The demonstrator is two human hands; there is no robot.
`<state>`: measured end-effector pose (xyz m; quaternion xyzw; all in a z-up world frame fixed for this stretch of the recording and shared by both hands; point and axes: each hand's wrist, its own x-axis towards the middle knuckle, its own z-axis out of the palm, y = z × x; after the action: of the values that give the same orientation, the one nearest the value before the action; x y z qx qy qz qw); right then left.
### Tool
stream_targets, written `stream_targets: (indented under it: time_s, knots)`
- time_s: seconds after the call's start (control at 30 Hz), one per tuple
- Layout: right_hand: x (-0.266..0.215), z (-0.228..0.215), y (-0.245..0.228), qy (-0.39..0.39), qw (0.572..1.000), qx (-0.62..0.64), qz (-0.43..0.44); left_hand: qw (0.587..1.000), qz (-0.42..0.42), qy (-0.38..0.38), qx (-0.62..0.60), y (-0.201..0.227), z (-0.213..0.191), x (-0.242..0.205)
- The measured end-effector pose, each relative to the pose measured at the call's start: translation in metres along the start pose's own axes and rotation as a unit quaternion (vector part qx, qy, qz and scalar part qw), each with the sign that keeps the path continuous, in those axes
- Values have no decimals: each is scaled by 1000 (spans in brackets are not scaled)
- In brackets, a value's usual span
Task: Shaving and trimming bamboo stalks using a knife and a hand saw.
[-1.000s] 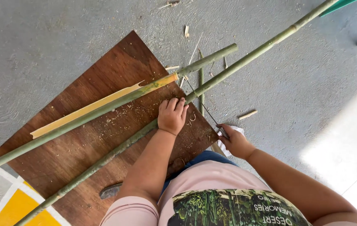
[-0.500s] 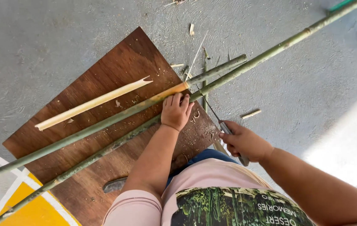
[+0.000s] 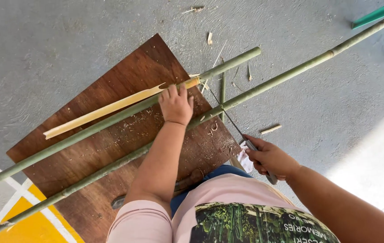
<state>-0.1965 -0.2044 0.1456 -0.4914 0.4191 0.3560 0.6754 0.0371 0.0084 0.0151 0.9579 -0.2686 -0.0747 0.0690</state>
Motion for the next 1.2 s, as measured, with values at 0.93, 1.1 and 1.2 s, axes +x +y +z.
stream_targets:
  time_s: [0.93,1.1,1.2]
  knots:
    - [3,-2,-6,-5,999,-43,-4,993,1,53,106,-203,-23,-128]
    - [9,1,6,11,999,-27,-24,979,40,157,122,-135,-26,-110]
    - [1,10,-1,32,997,-72,-27,980,161,115,-25,-64,3,-89]
